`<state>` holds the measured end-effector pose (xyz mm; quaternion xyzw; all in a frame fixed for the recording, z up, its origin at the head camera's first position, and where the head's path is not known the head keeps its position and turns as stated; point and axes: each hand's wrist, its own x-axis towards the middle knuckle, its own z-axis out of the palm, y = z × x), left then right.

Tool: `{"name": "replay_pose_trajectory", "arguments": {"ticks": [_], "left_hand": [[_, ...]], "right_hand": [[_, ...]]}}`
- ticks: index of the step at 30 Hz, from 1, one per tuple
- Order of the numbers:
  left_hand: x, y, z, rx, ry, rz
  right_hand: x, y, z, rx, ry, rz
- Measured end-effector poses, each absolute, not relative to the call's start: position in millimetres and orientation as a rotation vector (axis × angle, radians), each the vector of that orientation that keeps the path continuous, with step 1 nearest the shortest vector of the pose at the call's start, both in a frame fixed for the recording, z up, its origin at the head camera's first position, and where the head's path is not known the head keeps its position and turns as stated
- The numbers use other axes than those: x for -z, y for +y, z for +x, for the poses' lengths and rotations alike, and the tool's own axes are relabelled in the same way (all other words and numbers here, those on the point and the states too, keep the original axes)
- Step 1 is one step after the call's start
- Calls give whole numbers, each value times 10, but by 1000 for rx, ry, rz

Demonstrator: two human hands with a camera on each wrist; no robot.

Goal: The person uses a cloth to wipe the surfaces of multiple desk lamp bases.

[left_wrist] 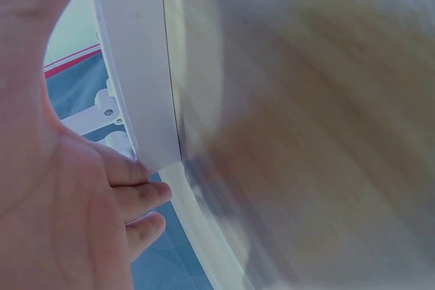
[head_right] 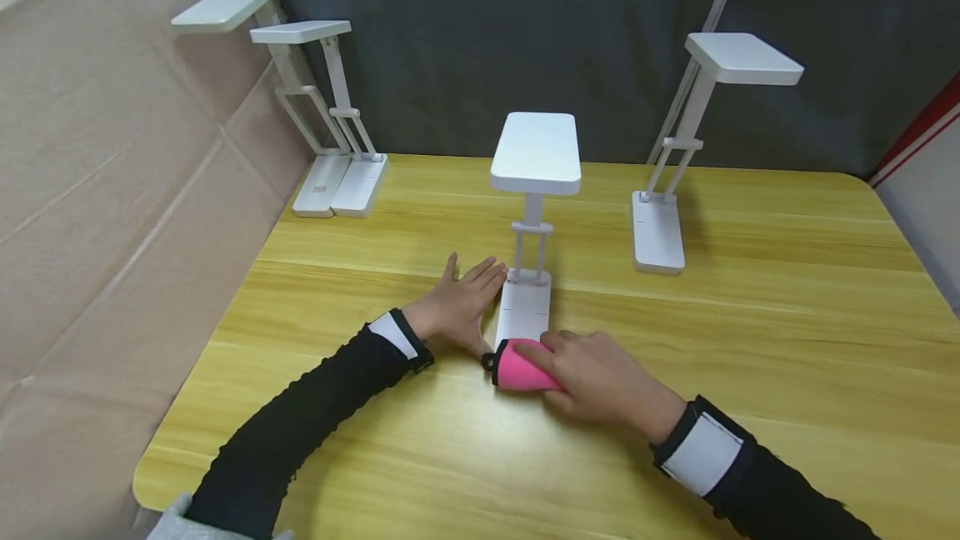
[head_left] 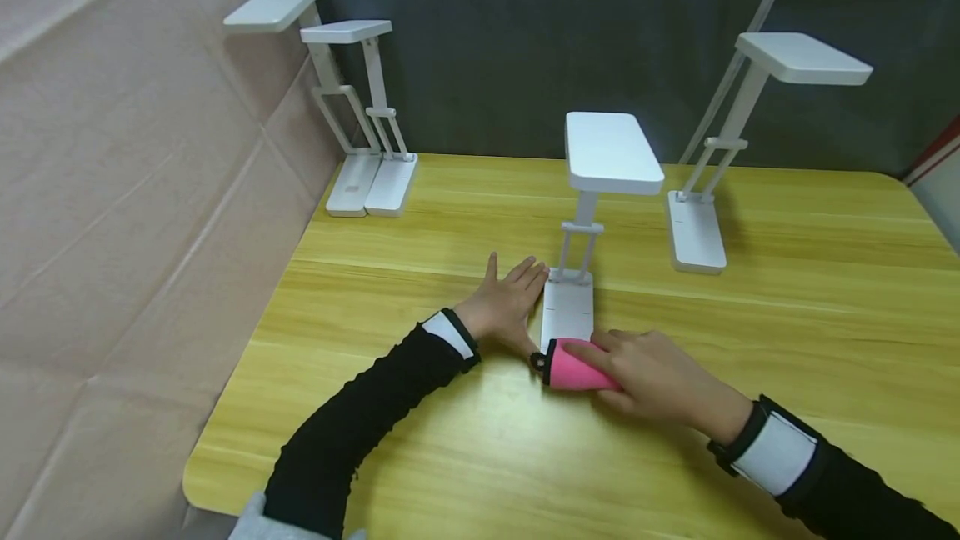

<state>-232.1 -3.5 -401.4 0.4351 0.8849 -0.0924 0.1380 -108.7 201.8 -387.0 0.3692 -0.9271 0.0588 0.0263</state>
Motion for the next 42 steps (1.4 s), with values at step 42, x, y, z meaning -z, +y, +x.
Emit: {"name": "replay_pose_trajectory", "arguments": {"ticks": [42], "left_hand": [[4014, -27, -2310, 191, 2537, 1256]], "right_hand": [[4004, 2321, -1221, -184, -2805, 1008]]}}
